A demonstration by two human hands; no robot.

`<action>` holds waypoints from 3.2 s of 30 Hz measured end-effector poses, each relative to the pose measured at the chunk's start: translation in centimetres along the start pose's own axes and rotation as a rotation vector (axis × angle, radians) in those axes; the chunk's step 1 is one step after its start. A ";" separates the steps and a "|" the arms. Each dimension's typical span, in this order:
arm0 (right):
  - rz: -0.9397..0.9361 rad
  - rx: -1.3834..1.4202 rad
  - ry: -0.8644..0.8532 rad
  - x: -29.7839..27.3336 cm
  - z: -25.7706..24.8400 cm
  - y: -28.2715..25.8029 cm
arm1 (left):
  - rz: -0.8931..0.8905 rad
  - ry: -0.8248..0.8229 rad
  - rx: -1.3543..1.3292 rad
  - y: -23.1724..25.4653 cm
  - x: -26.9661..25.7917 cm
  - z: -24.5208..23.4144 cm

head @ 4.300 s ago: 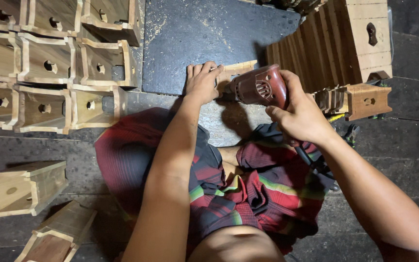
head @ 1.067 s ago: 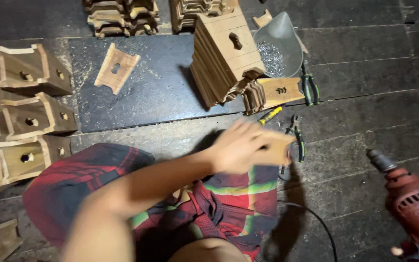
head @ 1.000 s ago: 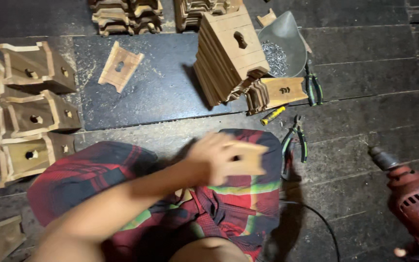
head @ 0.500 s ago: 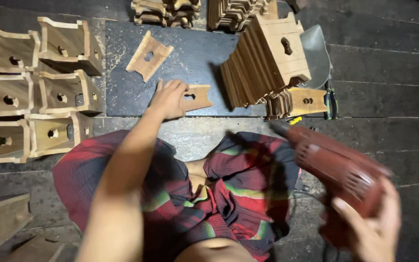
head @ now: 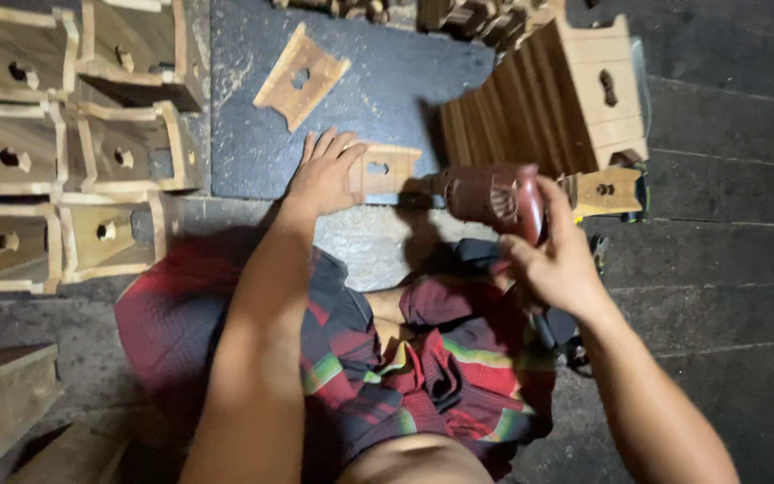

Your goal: The person drills holes into small wooden pieces using a hand-held power drill.

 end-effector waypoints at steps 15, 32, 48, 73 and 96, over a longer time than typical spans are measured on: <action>-0.022 -0.139 -0.066 2.7 0.2 -2.4 | -0.026 0.075 -0.082 0.3 0.4 0.2; 0.037 -0.110 -0.132 2.0 0.2 -3.1 | 0.010 0.050 -0.127 1.1 0.5 -0.6; -0.034 -0.194 -0.119 2.8 0.1 -2.7 | -0.018 0.018 -0.134 1.4 0.3 -0.7; -0.093 -0.194 -0.107 2.1 -0.5 -3.4 | 0.000 0.028 -0.118 1.1 0.3 -0.5; -0.056 -0.154 -0.159 2.4 0.2 -4.7 | -0.026 -0.007 -0.060 2.8 0.3 -0.5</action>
Point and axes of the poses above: each hand's wrist, its own x-axis towards the middle knuckle, its own z-axis out of the palm, y = z × x, the point moved 7 cm from there along x, towards the middle knuckle, and after that the axes turned 14 degrees about -x, right-handed, at the moved point
